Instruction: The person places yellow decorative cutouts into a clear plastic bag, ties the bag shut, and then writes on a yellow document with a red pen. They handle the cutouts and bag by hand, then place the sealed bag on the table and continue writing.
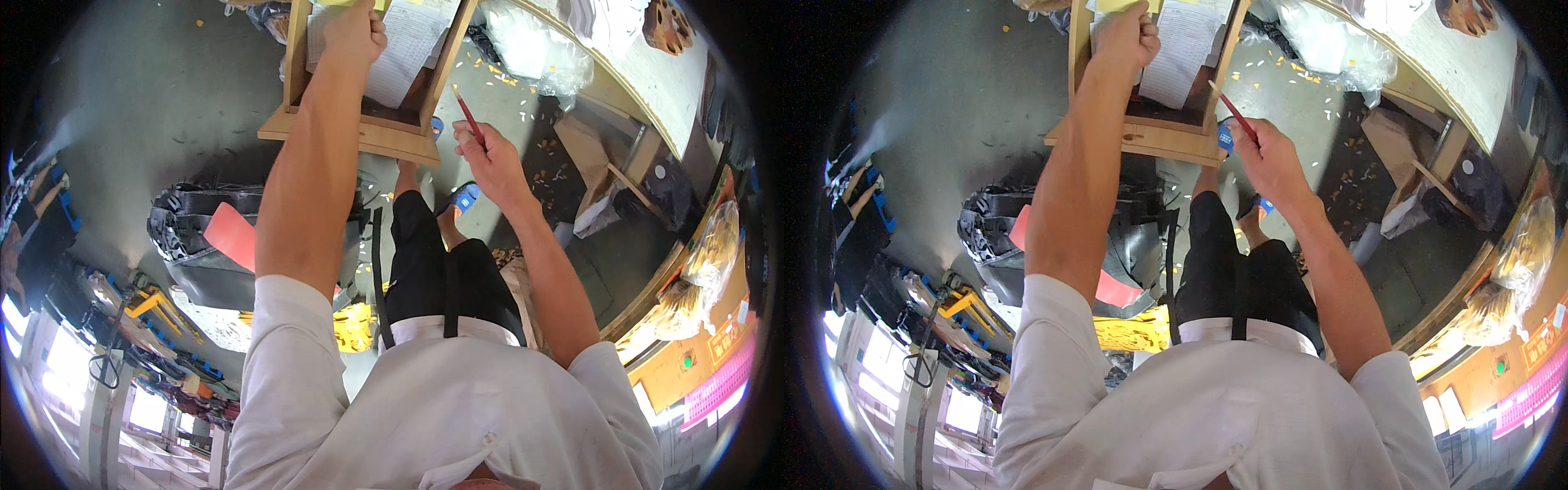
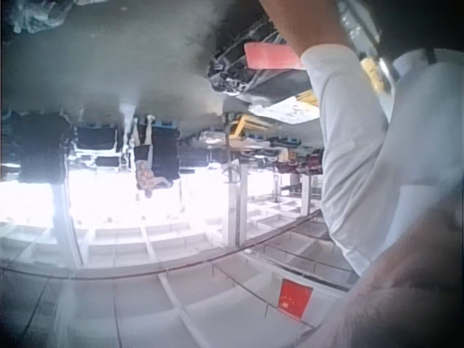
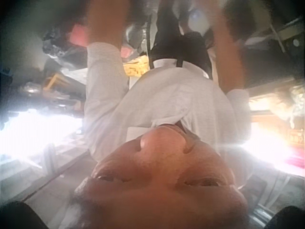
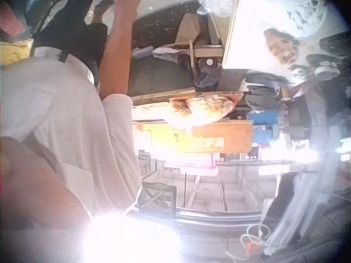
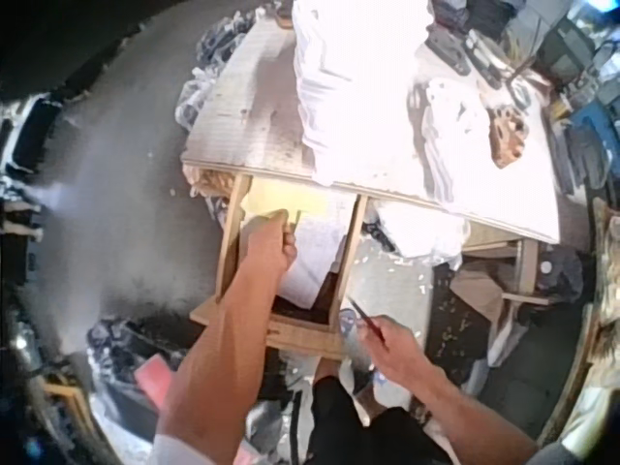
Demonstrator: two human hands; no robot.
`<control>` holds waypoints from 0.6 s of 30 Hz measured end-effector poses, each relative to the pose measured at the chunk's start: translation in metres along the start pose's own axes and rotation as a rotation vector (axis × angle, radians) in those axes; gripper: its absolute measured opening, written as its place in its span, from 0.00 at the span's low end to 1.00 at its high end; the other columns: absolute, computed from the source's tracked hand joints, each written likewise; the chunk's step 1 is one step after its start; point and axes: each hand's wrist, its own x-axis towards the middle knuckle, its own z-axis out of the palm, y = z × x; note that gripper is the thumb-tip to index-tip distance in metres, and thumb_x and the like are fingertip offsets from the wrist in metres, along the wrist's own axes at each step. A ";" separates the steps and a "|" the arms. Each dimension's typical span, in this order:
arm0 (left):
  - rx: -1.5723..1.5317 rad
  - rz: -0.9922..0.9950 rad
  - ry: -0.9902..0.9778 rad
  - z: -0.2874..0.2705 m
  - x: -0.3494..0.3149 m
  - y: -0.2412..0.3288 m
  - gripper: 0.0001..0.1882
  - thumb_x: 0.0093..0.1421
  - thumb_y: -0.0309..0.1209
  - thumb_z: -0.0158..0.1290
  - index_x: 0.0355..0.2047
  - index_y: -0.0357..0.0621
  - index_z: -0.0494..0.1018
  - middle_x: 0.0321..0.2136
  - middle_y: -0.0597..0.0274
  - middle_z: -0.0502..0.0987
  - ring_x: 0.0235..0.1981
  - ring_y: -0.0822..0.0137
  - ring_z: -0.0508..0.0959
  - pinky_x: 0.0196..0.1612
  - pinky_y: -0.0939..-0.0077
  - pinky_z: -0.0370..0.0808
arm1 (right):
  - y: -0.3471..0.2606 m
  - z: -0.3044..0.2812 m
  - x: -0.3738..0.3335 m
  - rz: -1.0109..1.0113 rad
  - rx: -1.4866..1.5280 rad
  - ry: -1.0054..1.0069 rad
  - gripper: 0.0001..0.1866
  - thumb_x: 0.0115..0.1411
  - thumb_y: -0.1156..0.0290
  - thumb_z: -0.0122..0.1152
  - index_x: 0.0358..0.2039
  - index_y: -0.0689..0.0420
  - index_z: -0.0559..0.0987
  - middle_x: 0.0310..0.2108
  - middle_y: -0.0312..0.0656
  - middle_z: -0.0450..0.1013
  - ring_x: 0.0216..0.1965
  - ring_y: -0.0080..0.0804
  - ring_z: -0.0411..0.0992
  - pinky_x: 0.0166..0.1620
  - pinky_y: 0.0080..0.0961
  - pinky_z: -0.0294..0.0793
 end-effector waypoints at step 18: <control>0.088 -0.178 0.219 -0.055 -0.130 -0.044 0.10 0.70 0.30 0.51 0.43 0.33 0.75 0.33 0.57 0.82 0.26 0.71 0.80 0.21 0.81 0.73 | 0.024 -0.009 -0.040 0.109 0.134 -0.089 0.18 0.75 0.65 0.52 0.55 0.66 0.77 0.38 0.39 0.79 0.38 0.23 0.76 0.45 0.23 0.77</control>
